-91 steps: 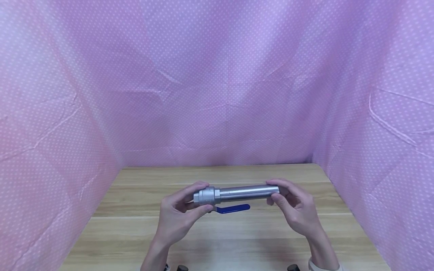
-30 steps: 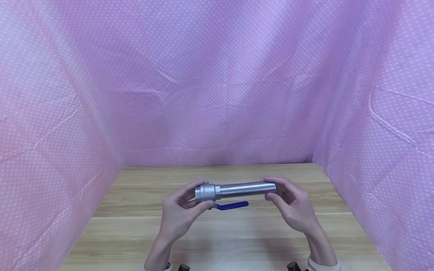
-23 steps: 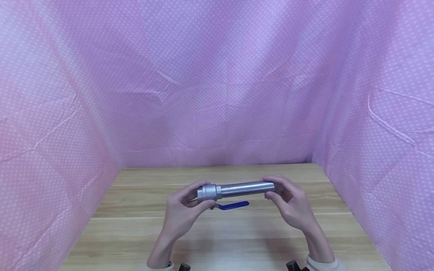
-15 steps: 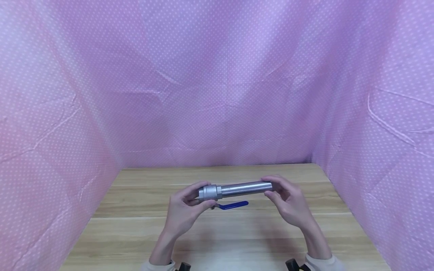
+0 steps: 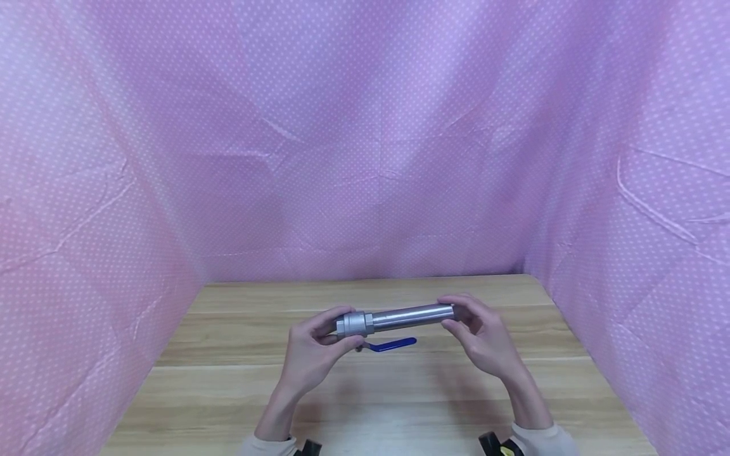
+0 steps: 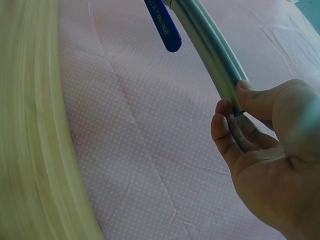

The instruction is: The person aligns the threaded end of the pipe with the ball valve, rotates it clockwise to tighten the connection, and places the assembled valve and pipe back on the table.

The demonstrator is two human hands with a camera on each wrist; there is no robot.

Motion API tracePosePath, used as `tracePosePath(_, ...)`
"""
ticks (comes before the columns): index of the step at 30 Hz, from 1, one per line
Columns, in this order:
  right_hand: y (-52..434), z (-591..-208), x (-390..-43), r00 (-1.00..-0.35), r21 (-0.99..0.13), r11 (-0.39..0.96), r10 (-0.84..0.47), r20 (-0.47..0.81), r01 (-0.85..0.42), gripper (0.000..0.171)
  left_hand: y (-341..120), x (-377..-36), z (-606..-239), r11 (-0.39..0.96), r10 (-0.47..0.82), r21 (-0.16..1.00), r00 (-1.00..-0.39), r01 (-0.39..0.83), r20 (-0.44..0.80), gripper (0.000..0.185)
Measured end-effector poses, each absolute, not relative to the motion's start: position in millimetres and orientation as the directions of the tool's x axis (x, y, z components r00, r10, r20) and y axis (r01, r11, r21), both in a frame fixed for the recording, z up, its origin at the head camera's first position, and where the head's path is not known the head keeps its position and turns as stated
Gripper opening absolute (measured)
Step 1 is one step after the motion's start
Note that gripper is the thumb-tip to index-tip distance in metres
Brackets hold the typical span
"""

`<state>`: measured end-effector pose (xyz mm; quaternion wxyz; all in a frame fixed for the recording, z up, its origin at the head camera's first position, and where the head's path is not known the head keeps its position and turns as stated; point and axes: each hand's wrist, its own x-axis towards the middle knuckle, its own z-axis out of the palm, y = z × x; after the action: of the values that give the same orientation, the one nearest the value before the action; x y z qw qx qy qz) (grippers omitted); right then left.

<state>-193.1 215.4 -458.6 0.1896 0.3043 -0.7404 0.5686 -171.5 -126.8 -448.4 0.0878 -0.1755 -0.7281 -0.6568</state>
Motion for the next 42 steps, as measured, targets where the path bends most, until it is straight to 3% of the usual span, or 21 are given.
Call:
tracePosePath(15, 216.2, -473.1, -204.7, -0.838, -0.785, 0.296, -0.233, 0.493, -0.544, 0.040, -124.5, -185.8, -468.6, 0.150, 0.081, 0.952, -0.963, 0.265, 0.255, 0.055)
tracePosePath(28, 221.3, -497.9, -216.1, -0.926, -0.867, 0.368, -0.300, 0.231, -0.336, 0.038, -127.6, -199.7, -500.3, 0.173, 0.089, 0.979, -0.992, 0.105, 0.091, 0.052)
tracePosePath(33, 224.3, -508.5, -221.4, -0.930, -0.884, 0.380, -0.339, 0.139, -0.271, 0.037, -129.5, -204.1, -511.7, 0.171, 0.126, 0.985, -0.992, 0.033, 0.012, 0.058)
tracePosePath(42, 227.6, -525.4, -223.9, -0.930, -0.888, 0.431, -0.367, -0.010, -0.161, 0.035, -133.7, -209.3, -530.9, 0.274, 0.174, 0.961, -0.984, 0.020, -0.029, 0.059)
